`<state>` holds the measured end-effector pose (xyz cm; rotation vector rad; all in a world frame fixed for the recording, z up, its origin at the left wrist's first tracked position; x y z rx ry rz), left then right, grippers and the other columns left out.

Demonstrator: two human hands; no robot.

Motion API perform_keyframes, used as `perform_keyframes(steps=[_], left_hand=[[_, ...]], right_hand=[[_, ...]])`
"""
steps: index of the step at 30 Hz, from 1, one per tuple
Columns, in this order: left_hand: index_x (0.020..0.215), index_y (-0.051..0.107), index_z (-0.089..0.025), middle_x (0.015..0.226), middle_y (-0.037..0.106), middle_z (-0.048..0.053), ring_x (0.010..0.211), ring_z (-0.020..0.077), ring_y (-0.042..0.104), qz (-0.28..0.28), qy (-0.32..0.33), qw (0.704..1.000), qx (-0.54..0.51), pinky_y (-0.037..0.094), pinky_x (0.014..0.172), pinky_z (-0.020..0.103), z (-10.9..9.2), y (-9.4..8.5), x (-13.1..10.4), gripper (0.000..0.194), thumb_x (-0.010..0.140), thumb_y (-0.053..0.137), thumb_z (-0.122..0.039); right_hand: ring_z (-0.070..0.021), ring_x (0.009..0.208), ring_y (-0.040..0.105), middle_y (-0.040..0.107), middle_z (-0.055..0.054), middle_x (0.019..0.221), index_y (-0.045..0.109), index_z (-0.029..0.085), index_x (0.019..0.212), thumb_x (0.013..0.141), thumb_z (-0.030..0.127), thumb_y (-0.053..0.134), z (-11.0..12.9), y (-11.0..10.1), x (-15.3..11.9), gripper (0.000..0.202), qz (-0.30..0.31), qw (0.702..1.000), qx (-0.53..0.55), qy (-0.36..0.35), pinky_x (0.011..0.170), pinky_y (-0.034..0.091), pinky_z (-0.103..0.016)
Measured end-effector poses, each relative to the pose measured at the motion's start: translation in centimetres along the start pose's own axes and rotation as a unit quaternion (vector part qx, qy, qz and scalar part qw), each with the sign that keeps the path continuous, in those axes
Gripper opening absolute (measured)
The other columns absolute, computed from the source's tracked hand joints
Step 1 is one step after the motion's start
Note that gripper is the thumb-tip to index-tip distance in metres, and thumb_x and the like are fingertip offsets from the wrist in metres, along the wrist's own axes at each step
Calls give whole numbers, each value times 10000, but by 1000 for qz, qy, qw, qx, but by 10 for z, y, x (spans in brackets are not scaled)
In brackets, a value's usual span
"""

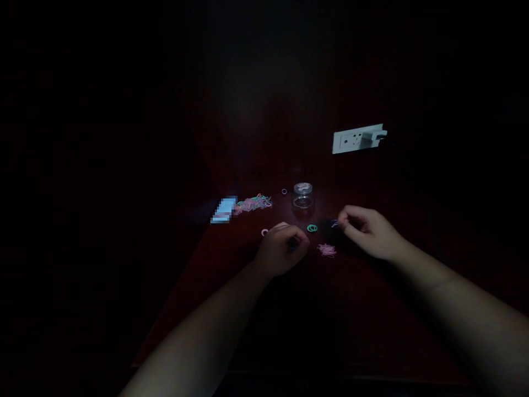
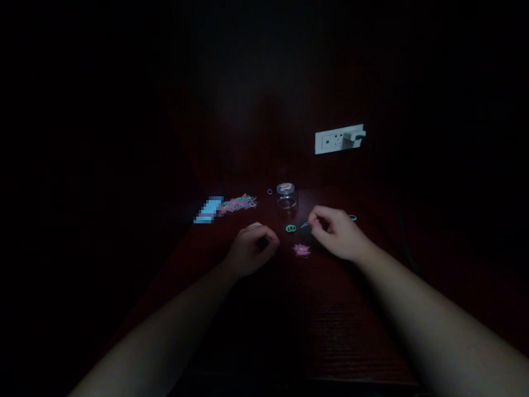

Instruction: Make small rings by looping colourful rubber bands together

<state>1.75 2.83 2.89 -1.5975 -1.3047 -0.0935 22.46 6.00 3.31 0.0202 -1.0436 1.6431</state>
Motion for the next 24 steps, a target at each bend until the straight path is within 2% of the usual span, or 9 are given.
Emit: perform_keyframes(steps=[6, 9, 13, 18, 21, 24], left_hand=[[762, 634, -197, 742, 665, 14, 739, 155, 585, -2, -2, 1000, 4, 458, 698, 296, 5, -1, -1, 130, 876, 591, -241], [769, 638, -200, 757, 671, 15, 745, 156, 591, -6, -8, 1000, 10, 461, 705, 301, 8, -1, -2, 128, 876, 594, -256], [759, 640, -201, 750, 670, 12, 747, 155, 597, -5, -9, 1000, 14, 458, 695, 295, 7, -2, -2, 136, 873, 596, -260], [758, 640, -207, 761, 676, 11, 749, 157, 603, -13, -4, 1000, 14, 467, 700, 297, 3, -4, -2, 118, 863, 602, -246], [764, 634, -208, 777, 686, 9, 769, 158, 609, -12, 2, 1000, 10, 472, 718, 301, 3, -4, -2, 115, 867, 594, -240], [770, 631, -209, 774, 688, 9, 763, 160, 609, -8, 4, 1000, 13, 470, 715, 305, 4, -4, -2, 112, 869, 597, -249]], right_hand=[[-126, 548, 505, 561, 0, 652, 562, 188, 738, 842, 294, 566, -21, -14, 3, 148, 3, 999, -5, 50, 489, 390, -244], [-149, 607, 571, 624, -24, 689, 602, 181, 747, 825, 306, 594, -36, -29, 3, 148, -14, 997, -23, 67, 549, 449, -260], [-160, 617, 601, 667, -38, 715, 634, 183, 791, 828, 345, 608, -53, -43, 0, 169, -51, 994, -21, 92, 551, 469, -266], [-153, 600, 582, 645, -28, 691, 651, 184, 768, 816, 350, 621, -58, -40, -10, 175, -33, 995, -53, 80, 545, 461, -267], [-147, 570, 560, 620, -20, 656, 652, 181, 769, 815, 365, 618, -60, -37, -16, 192, -40, 994, -29, 100, 510, 442, -261], [-146, 584, 558, 607, -15, 654, 659, 181, 752, 802, 365, 640, -59, -33, -16, 191, -19, 996, -2, 86, 531, 452, -263]])
Point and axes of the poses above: each hand's wrist, its own x-axis towards the middle knuckle, its own y-axis out of the palm, z = x × y, the point moved 5 cm from there along x, towards the middle knuckle
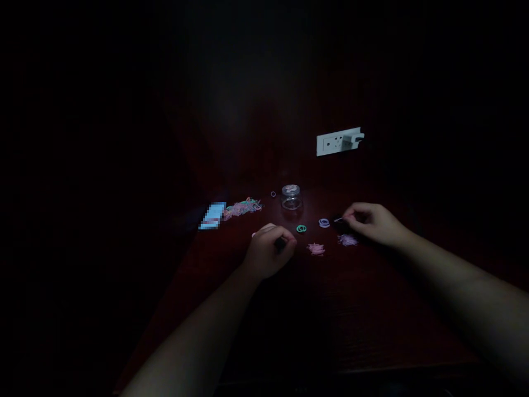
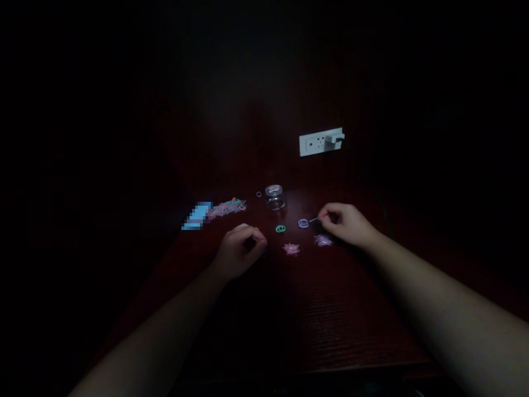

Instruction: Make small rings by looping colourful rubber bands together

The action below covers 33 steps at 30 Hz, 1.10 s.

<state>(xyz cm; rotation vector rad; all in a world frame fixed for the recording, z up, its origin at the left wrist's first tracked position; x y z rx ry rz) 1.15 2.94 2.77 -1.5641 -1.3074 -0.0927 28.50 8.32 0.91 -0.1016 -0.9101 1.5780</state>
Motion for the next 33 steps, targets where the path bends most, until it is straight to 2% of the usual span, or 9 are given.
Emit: perform_keyframes(steps=[2, 5, 9, 13, 17, 22, 33], left_hand=[[773, 633, -211, 773, 685, 11, 758, 162, 607, 0, -5, 1000, 4, 471, 714, 310, 1, 0, 0, 108, 867, 603, -255], [776, 631, -214, 784, 682, 13, 771, 166, 609, 5, -10, 1000, -2, 473, 717, 312, 2, 0, -1, 99, 864, 604, -250], [769, 624, -212, 774, 674, 11, 765, 164, 603, 13, -9, 1000, -13, 464, 707, 306, 3, 2, -2, 98, 861, 601, -236], [786, 631, -212, 794, 677, 7, 782, 159, 604, 15, -11, 1000, -15, 460, 713, 298, 5, 2, -3, 96, 871, 598, -242], [783, 633, -208, 797, 672, 9, 775, 154, 603, 16, -15, 1000, -8, 459, 710, 295, 7, 1, -4, 114, 880, 600, -257], [781, 633, -207, 786, 673, 8, 771, 156, 605, 21, -9, 1000, -18, 461, 705, 296, 5, 2, -3, 103, 874, 603, -239], [778, 634, -201, 783, 678, 10, 785, 157, 605, 31, 3, 999, -32, 459, 714, 294, -1, 3, 0, 103, 874, 598, -211]], right_hand=[[-139, 580, 545, 589, -8, 639, 667, 179, 748, 794, 368, 657, -1, 1, 1, 195, 25, 999, 22, -3, 538, 452, -263], [-131, 557, 531, 583, -9, 622, 679, 167, 773, 790, 391, 667, -10, -3, 2, 225, 53, 996, 56, 37, 509, 426, -254], [-121, 564, 526, 590, -6, 636, 678, 167, 752, 761, 399, 689, -16, -13, 3, 233, 64, 994, 68, 59, 526, 417, -251], [-118, 580, 525, 596, 2, 640, 688, 163, 751, 723, 431, 709, -18, -11, 2, 271, 114, 987, 69, 91, 557, 418, -253], [-110, 585, 502, 596, 0, 656, 705, 149, 785, 697, 445, 730, -19, -10, 0, 311, 139, 980, 75, 120, 570, 396, -255], [-100, 560, 447, 505, 34, 589, 731, 163, 773, 690, 460, 729, -16, -9, -1, 308, 173, 976, 57, 117, 566, 361, -260], [-112, 565, 444, 486, 38, 587, 741, 181, 759, 678, 452, 719, -15, -8, -1, 284, 179, 977, 32, 108, 583, 361, -274]])
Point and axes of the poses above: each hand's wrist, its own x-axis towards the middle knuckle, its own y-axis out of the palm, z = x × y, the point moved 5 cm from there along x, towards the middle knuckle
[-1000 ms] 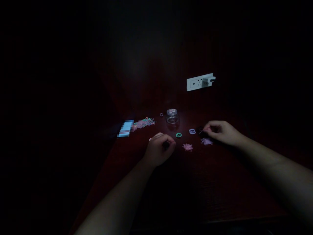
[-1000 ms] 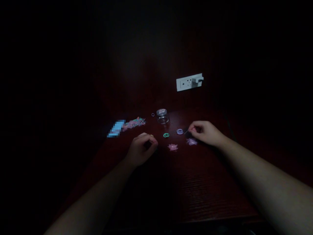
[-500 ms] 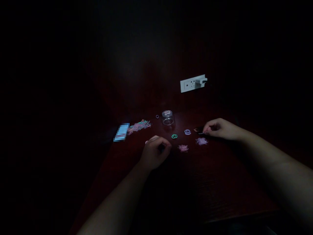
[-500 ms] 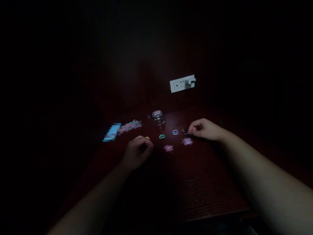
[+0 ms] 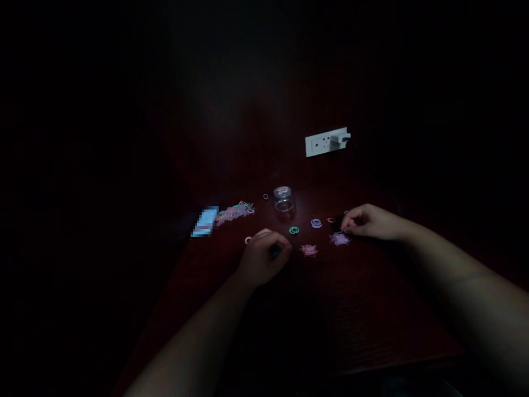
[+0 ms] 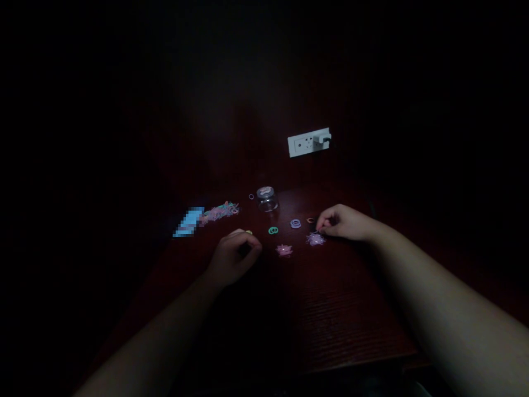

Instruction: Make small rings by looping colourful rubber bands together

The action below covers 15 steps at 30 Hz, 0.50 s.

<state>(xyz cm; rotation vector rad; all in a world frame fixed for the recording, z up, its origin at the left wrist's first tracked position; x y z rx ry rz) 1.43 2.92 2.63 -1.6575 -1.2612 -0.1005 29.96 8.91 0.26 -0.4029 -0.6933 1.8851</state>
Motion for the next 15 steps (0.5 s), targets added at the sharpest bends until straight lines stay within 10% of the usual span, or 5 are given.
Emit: perform_keyframes(steps=[15], left_hand=[[785, 636, -204, 783, 677, 1, 786, 152, 608, 3, 6, 1000, -5, 456, 724, 292, 1, 1, 0, 92, 870, 603, -199]], right_hand=[[-119, 595, 459, 492, 26, 613, 772, 188, 785, 673, 489, 725, 0, 1, 1, 324, 25, 999, -32, 9, 587, 370, -266]])
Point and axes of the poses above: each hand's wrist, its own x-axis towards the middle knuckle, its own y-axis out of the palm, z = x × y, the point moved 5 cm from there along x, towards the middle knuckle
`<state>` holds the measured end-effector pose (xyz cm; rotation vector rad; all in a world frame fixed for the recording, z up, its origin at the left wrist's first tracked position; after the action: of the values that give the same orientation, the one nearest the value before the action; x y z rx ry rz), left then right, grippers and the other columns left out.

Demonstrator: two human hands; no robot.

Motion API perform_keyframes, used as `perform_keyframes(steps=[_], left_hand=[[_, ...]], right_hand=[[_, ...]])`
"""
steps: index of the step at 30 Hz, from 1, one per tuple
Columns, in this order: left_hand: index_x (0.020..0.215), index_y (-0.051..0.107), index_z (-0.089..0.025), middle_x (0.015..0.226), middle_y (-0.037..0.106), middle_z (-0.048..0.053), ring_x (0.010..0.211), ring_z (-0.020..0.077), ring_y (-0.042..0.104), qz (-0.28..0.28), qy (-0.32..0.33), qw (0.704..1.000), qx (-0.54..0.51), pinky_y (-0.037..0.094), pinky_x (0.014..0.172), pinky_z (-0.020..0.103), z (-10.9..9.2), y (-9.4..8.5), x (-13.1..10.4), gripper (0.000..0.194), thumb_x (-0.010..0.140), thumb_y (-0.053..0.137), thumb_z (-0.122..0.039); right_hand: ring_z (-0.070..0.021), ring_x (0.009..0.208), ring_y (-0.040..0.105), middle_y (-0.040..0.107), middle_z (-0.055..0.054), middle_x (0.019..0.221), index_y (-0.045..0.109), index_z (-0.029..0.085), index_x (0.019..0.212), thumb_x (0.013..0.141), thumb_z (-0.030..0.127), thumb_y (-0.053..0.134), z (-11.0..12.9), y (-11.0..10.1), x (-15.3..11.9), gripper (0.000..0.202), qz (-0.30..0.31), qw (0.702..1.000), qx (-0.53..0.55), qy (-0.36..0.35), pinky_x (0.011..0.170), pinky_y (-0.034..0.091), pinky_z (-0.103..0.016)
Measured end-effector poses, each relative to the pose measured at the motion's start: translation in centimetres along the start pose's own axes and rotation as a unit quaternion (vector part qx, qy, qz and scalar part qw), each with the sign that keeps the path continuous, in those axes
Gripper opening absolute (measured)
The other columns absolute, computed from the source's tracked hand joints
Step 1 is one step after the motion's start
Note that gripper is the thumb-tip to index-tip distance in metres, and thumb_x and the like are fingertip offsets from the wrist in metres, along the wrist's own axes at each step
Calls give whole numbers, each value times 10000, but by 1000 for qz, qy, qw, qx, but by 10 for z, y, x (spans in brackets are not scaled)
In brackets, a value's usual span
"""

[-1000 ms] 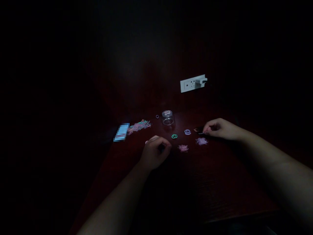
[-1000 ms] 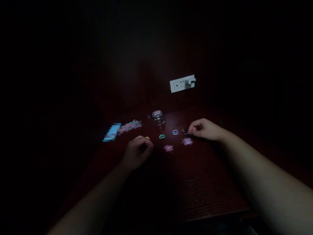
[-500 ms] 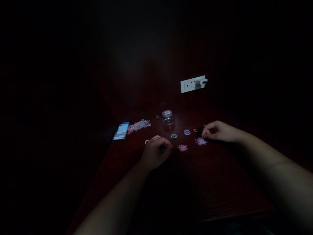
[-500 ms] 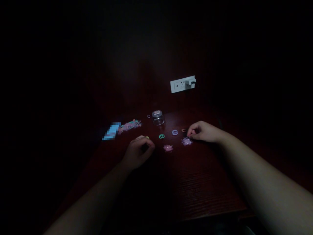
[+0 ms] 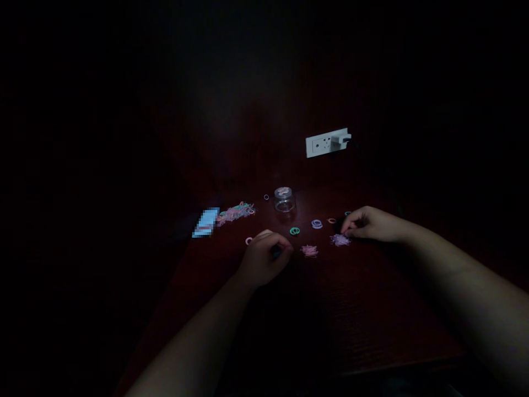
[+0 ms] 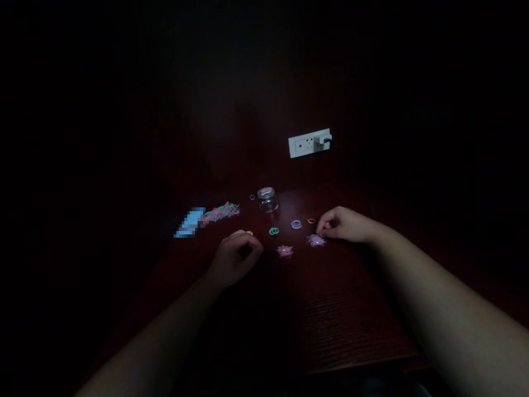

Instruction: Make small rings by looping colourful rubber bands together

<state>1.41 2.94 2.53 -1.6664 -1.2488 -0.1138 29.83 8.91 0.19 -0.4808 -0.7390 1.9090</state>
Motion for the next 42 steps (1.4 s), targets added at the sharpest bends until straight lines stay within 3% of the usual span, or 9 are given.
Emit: perform_keyframes(steps=[12, 18, 22, 25, 29, 32, 37, 42], left_hand=[[791, 641, -209, 788, 679, 12, 787, 157, 606, 2, -4, 1000, 6, 468, 722, 299, 2, -1, 0, 100, 879, 599, -229], [765, 645, -207, 771, 682, 5, 738, 150, 602, -41, -54, 997, 43, 476, 718, 293, 17, -11, 2, 113, 865, 612, -250], [795, 662, -209, 783, 688, -2, 768, 155, 607, -51, -112, 988, 94, 484, 755, 295, 37, -19, 5, 144, 890, 578, -278], [872, 676, -207, 902, 716, 20, 889, 189, 619, -69, -161, 973, 153, 484, 861, 337, 59, -30, 5, 191, 930, 510, -280], [1042, 682, -212, 1172, 687, 56, 1155, 239, 571, -94, -315, 916, 231, 435, 1025, 380, 102, -48, -7, 253, 939, 454, -253], [1159, 655, -152, 1274, 639, 123, 1242, 284, 528, -97, -379, 886, 250, 410, 1065, 427, 128, -53, -18, 335, 923, 425, -211], [1253, 620, -153, 1476, 487, 115, 1375, 335, 402, -71, -425, 860, 272, 369, 1105, 471, 151, -50, -20, 404, 902, 443, -242], [1253, 617, -133, 1499, 448, 155, 1377, 355, 400, -63, -443, 846, 291, 327, 1127, 496, 166, -52, -10, 430, 888, 464, -301]], right_hand=[[-118, 590, 462, 522, 25, 628, 751, 183, 837, 690, 487, 710, -2, 1, -1, 340, 3, 1000, 12, 14, 586, 371, -269], [-189, 686, 573, 656, -60, 742, 715, 165, 814, 737, 554, 675, 0, -8, -2, 398, -66, 997, 31, -12, 641, 440, -314], [-200, 686, 565, 666, -96, 767, 691, 147, 834, 748, 619, 656, -2, -9, -1, 481, -96, 994, 42, -4, 635, 436, -331], [-209, 676, 554, 660, -113, 766, 678, 143, 836, 733, 676, 633, -5, -8, 0, 544, -114, 992, 44, 8, 603, 412, -336], [-205, 646, 540, 645, -114, 754, 672, 141, 859, 725, 716, 608, -7, -4, 2, 594, -124, 991, 54, 21, 576, 398, -336], [-200, 645, 533, 639, -105, 755, 676, 141, 868, 729, 713, 609, -3, 2, 4, 592, -126, 990, 59, 18, 573, 394, -328], [-205, 663, 554, 648, -90, 748, 678, 146, 830, 716, 696, 636, 5, 11, 7, 563, -121, 991, 61, -6, 592, 413, -321], [-173, 601, 520, 630, -73, 706, 666, 149, 799, 774, 640, 597, 3, 12, 9, 497, -136, 988, 59, -28, 537, 388, -295]])
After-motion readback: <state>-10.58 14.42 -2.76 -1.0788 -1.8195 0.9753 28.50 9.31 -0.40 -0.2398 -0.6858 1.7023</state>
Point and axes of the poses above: each hand's wrist, its own x-axis towards the middle knuckle, its own y-axis out of the palm, z = x × y, the point moved 5 cm from there along x, towards the middle knuckle
